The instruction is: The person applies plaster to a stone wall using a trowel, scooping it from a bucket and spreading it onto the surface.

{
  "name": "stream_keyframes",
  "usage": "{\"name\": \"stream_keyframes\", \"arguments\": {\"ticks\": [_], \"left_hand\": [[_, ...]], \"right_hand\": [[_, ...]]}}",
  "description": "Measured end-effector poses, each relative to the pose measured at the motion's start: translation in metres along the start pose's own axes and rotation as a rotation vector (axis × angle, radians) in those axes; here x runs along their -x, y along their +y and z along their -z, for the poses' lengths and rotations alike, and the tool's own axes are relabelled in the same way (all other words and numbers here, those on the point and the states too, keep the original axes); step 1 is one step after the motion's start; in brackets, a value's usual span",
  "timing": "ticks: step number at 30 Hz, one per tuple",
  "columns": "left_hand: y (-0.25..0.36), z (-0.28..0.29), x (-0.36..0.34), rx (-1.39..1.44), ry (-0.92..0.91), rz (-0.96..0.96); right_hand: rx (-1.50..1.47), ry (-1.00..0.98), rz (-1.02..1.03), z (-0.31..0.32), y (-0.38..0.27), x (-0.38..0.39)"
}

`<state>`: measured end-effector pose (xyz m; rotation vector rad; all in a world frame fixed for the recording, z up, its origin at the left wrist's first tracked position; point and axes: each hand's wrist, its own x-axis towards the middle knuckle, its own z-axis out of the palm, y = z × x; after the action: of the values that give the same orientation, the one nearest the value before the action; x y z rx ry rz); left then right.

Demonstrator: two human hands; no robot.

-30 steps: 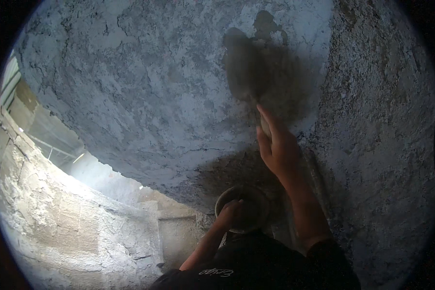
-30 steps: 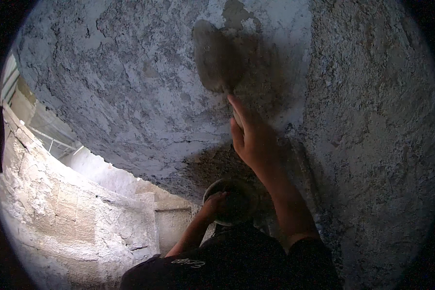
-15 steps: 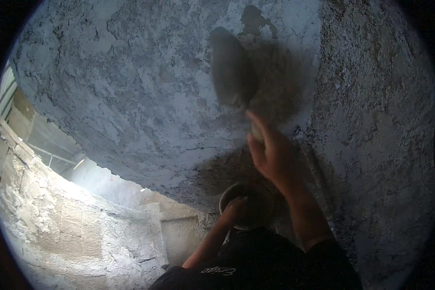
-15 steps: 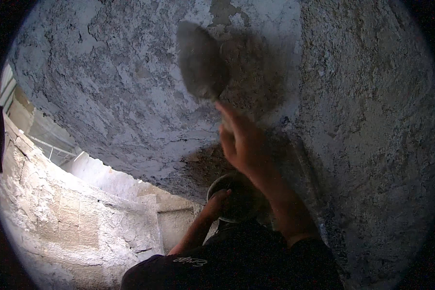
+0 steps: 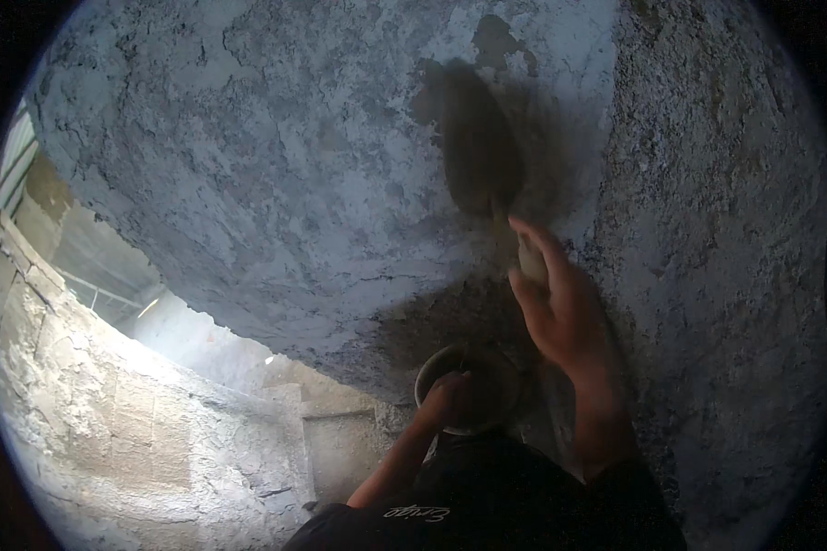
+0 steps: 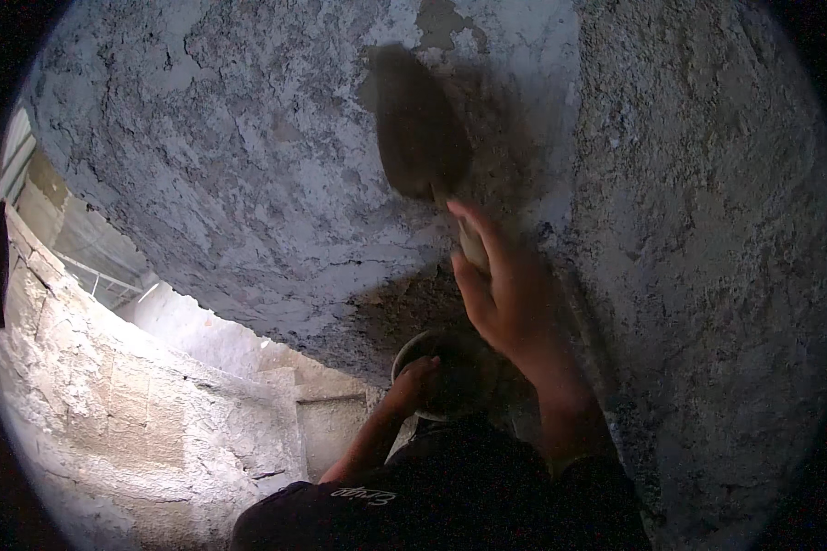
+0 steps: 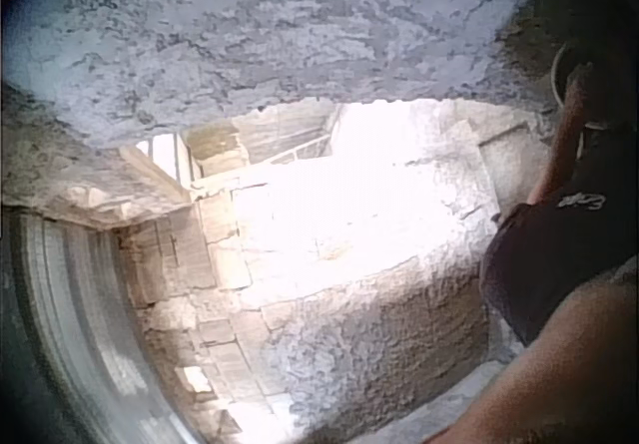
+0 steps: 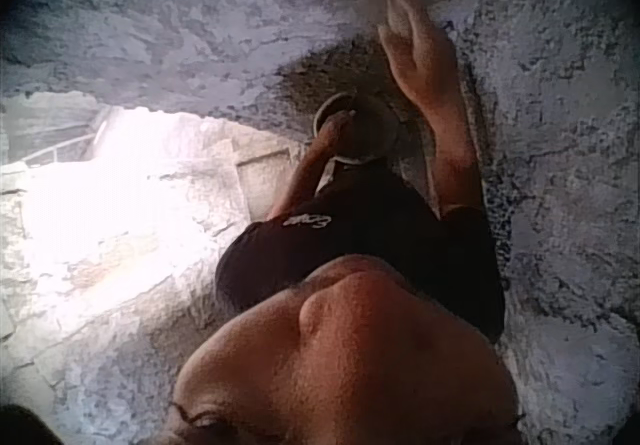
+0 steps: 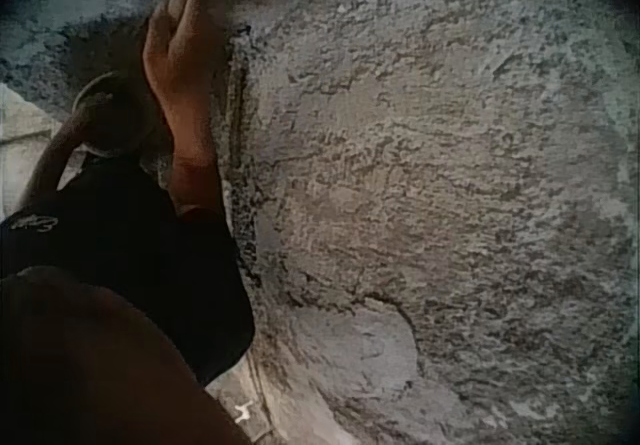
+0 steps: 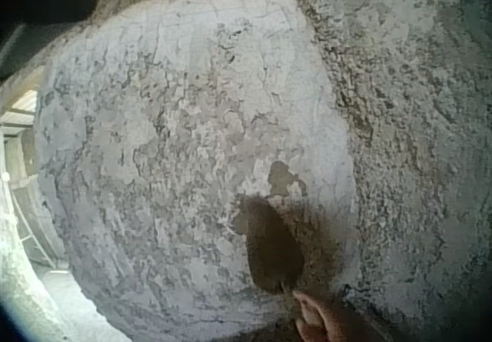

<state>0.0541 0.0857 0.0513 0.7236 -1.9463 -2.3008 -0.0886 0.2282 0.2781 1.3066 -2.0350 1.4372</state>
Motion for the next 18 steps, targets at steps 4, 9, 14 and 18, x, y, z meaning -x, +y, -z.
{"name": "stream_keyframes", "arguments": {"ticks": [4, 9, 14, 18], "left_hand": [[0.011, -0.007, 0.008, -0.078, -0.004, -0.011], [0.022, -0.012, 0.022, 0.263, -0.001, 0.22], [0.019, -0.014, 0.027, 0.214, -0.021, 0.178], [0.01, -0.008, 0.022, 0.105, -0.031, 0.029]], "right_hand": [[0.15, -0.089, -0.138, -0.017, 0.001, -0.03], [0.088, -0.144, -0.229, -0.001, -0.014, 0.007], [0.022, -0.007, -0.093, 0.005, -0.012, 0.005], [0.177, -0.015, -0.098, -0.007, 0.003, -0.023]]}}
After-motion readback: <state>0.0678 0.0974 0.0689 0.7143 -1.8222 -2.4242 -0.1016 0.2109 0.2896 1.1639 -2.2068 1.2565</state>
